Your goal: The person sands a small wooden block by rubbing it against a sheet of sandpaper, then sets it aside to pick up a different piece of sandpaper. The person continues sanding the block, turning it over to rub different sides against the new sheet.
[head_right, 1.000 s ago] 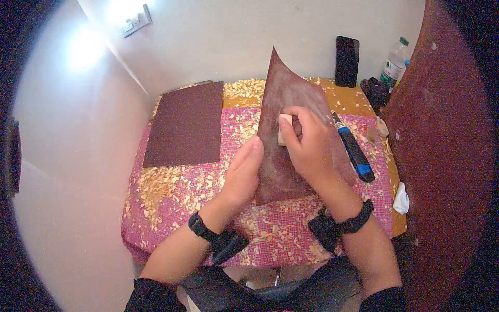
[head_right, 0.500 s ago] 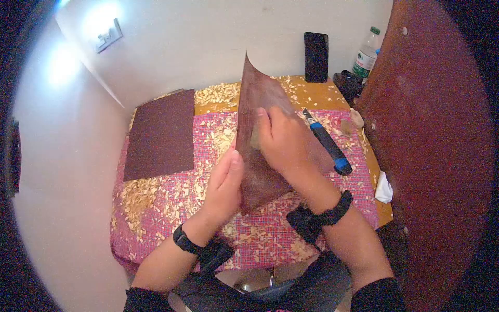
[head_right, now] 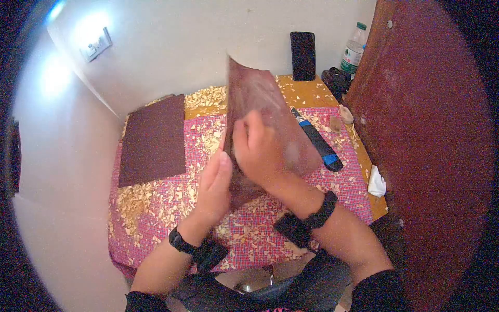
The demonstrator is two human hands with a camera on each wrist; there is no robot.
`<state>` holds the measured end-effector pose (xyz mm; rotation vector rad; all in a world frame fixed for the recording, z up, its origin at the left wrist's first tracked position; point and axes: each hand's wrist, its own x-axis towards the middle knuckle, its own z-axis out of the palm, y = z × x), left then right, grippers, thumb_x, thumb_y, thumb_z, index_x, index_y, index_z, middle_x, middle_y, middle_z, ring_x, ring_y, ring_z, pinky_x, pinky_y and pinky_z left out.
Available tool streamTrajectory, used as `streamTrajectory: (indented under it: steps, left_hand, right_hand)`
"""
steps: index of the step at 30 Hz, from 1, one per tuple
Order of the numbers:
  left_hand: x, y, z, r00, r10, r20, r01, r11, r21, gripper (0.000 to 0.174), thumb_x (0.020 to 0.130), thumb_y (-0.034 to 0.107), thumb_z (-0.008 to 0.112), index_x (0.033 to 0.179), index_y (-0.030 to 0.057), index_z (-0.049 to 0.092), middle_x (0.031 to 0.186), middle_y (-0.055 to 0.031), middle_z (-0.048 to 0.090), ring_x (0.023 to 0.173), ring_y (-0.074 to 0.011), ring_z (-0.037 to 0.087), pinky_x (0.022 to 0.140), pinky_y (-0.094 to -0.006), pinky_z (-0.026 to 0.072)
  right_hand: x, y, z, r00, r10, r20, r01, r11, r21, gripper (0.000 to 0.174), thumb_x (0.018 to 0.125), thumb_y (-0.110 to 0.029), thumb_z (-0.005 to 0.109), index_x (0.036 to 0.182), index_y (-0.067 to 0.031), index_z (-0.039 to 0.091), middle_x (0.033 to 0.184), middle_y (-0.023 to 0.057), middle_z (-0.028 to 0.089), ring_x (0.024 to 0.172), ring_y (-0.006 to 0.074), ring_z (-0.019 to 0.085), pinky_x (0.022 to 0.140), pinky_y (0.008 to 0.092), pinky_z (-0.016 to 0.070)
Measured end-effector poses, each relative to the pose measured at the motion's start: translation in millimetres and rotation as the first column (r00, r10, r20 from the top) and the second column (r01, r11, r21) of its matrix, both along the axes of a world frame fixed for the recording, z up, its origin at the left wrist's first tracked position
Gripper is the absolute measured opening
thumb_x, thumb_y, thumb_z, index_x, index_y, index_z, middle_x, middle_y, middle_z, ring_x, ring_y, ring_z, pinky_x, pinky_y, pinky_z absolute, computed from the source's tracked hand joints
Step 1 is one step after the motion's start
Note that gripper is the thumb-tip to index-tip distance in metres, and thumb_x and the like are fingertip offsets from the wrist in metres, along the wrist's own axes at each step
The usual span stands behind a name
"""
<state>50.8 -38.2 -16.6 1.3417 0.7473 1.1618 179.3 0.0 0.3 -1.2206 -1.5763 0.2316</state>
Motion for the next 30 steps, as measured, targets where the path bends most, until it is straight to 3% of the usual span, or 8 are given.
streamTrajectory:
  steps: [2,7,9,13,17,20,24,30]
  left_hand:
    - [3,-9,13,0.968,0.041,-0.247,0.002,0.985,0.171,0.054,0.104,0.023,0.031,0.146,-0.0095,0.019,0.150,-0.0222,0.031,0.140,-0.0249,0.029,0.113,-0.0316,0.0226]
    - [-1,3,0,0.995,0.011,-0.099,0.002,0.992,0.124,0.053,0.104,0.021,0.032,0.144,-0.0109,0.023,0.150,-0.0248,0.031,0.141,-0.0282,0.029,0.113,-0.0321,0.0228]
    - [3,-5,9,0.954,0.100,-0.283,-0.033,0.972,0.233,0.052,0.104,0.023,0.033,0.144,-0.0107,0.025,0.149,-0.0251,0.033,0.140,-0.0288,0.031,0.112,-0.0321,0.0241]
    - [1,8,0,0.987,0.053,-0.152,-0.010,0.964,0.267,0.052,0.104,0.023,0.033,0.143,-0.0110,0.026,0.146,-0.0267,0.035,0.138,-0.0306,0.034,0.111,-0.0329,0.0268]
    - [-1,5,1,0.952,0.173,-0.251,-0.072,0.928,0.365,0.051,0.104,0.023,0.034,0.143,-0.0099,0.028,0.144,-0.0268,0.039,0.136,-0.0306,0.038,0.109,-0.0331,0.0302]
    - [-3,-7,23,0.953,-0.012,-0.302,0.012,1.000,0.000,0.051,0.104,0.023,0.034,0.144,-0.0075,0.029,0.145,-0.0264,0.038,0.136,-0.0295,0.038,0.109,-0.0324,0.0304]
    - [2,1,1,0.940,0.195,-0.278,-0.078,0.921,0.382,0.051,0.104,0.025,0.035,0.142,-0.0080,0.031,0.142,-0.0269,0.041,0.135,-0.0285,0.040,0.108,-0.0330,0.0313]
    - [-1,6,5,0.978,0.018,-0.210,0.035,0.968,0.247,0.052,0.103,0.024,0.035,0.143,-0.0098,0.028,0.147,-0.0274,0.033,0.140,-0.0313,0.032,0.113,-0.0339,0.0249]
  right_hand:
    - [7,10,10,0.989,-0.126,0.072,0.127,0.992,-0.012,0.019,0.093,-0.021,0.051,0.088,-0.0027,0.051,0.067,0.0267,0.060,0.064,0.0465,0.060,0.056,0.0564,0.0436]
    - [2,-10,-2,0.993,0.037,0.111,-0.028,0.996,-0.084,0.020,0.093,-0.019,0.050,0.083,-0.0006,0.051,0.068,0.0274,0.058,0.064,0.0478,0.058,0.057,0.0558,0.0427]
    - [6,11,-5,0.981,-0.150,0.122,0.150,0.989,0.009,0.020,0.092,-0.017,0.050,0.083,0.0009,0.050,0.076,0.0292,0.059,0.073,0.0480,0.059,0.064,0.0551,0.0436]
    - [4,-5,-1,1.000,0.004,-0.025,-0.007,0.990,-0.143,0.020,0.091,-0.015,0.049,0.083,0.0032,0.050,0.078,0.0288,0.057,0.075,0.0481,0.056,0.064,0.0525,0.0420]
    - [10,12,-8,0.996,-0.085,0.019,0.085,0.996,-0.013,0.018,0.092,-0.014,0.048,0.085,0.0027,0.051,0.079,0.0281,0.059,0.076,0.0475,0.058,0.064,0.0518,0.0425]
    - [13,11,-2,0.996,-0.091,0.011,0.091,0.993,-0.080,0.018,0.091,-0.014,0.048,0.085,0.0024,0.050,0.077,0.0278,0.059,0.075,0.0467,0.058,0.063,0.0525,0.0416]
    - [8,4,0,0.998,0.042,-0.056,-0.044,0.998,-0.044,0.019,0.090,-0.014,0.050,0.083,0.0033,0.051,0.075,0.0294,0.058,0.073,0.0473,0.058,0.062,0.0537,0.0412]
    - [9,0,-15,0.999,-0.030,-0.010,0.029,0.995,-0.092,0.020,0.090,-0.014,0.050,0.082,0.0035,0.051,0.075,0.0304,0.056,0.072,0.0490,0.056,0.063,0.0547,0.0406]
